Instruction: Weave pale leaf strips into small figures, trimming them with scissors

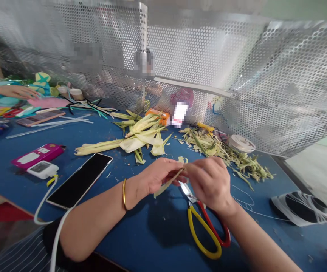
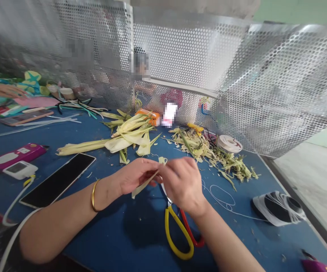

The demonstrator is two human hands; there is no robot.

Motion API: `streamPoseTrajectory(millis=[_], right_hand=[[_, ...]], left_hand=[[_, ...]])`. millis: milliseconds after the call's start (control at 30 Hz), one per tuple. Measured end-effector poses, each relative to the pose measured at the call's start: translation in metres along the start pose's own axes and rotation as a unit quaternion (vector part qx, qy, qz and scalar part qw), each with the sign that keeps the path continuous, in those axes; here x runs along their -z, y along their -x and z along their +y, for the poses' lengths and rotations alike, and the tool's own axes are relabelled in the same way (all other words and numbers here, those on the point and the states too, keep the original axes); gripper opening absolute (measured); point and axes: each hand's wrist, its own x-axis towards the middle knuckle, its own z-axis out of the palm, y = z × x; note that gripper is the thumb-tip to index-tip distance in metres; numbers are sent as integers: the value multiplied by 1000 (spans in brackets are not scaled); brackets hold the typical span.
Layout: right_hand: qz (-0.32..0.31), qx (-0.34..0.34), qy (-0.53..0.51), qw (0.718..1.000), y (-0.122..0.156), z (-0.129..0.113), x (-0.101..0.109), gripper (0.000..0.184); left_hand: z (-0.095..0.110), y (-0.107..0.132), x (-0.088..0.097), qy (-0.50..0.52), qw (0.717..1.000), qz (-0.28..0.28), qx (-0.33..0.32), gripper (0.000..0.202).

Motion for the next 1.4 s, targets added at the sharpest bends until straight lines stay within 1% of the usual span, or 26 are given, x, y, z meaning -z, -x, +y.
streamPoseTrajectory(millis=[33,67,100,133,267,400,467,567,633,700,767,800,833,900,933,967,1000,1033,1067,1100,1133,1167,1300,1400], right_hand=[[-41,85,17,995,-1,-1,2,20],[-78,145,32,986,-1,-3,3,23],[-103,181,46,977,-1,-5,2,25],[-118,197,62,971,-1,-7,0,27],[-121,195,99,968,2,-13,-10,25],[-106,185,97,972,2,-13,-12,28],[-100,182,76,975,2,-12,-11,30],[-114,172,29,978,0,-11,-8,31],[-129,169,-3,977,-1,-10,-6,30],[-131,164,-35,977,-1,-8,-4,29],[-106,138,-74,982,0,-6,-3,23],[-82,106,-94,986,0,-5,-3,20],[-53,59,-112,991,1,-3,-4,18],[3,-75,-136,988,3,2,-5,14],[12,-151,-148,977,3,4,-6,11],[5,-221,-168,961,3,7,-7,8],[-19,-280,-200,939,3,9,-8,9],[-53,-323,-239,914,3,10,-9,12],[-87,-349,-275,892,2,11,-10,14],[-113,-360,-300,876,2,11,-10,15],[-128,-362,-310,870,1,10,-10,16],[-134,-359,-305,872,1,9,-10,17],[-128,-320,-246,906,1,8,-7,24],[-131,-284,-205,927,0,10,-2,24]], left_hand=[[0,-1,2,32,999,-2,-6,17],[0,-2,3,51,999,-3,-12,14],[0,-3,5,59,998,-3,-17,13],[0,-3,6,60,998,-2,-21,13],[-2,-5,8,63,997,6,-37,11],[-2,-5,7,66,997,14,-29,7],[-1,-5,6,70,997,23,-24,5],[-1,-4,6,61,997,35,-30,5],[-2,-5,7,49,998,34,-32,6],[-2,-5,7,45,998,29,-33,8],[-2,-5,7,47,998,26,-39,9],[-1,-5,7,49,997,25,-46,10],[0,-5,6,51,997,26,-52,11],[2,-3,5,52,997,31,-57,9],[3,-3,4,51,997,34,-55,7],[4,-2,4,49,997,39,-51,5],[5,-1,3,46,997,44,-46,4],[6,-1,2,41,997,49,-45,2],[6,-1,2,37,997,53,-44,2],[6,0,1,34,997,55,-45,3],[7,0,1,33,997,57,-47,3],[7,0,1,33,997,59,-48,3],[8,0,1,28,996,66,-52,3],[9,0,-1,22,996,73,-47,8]])
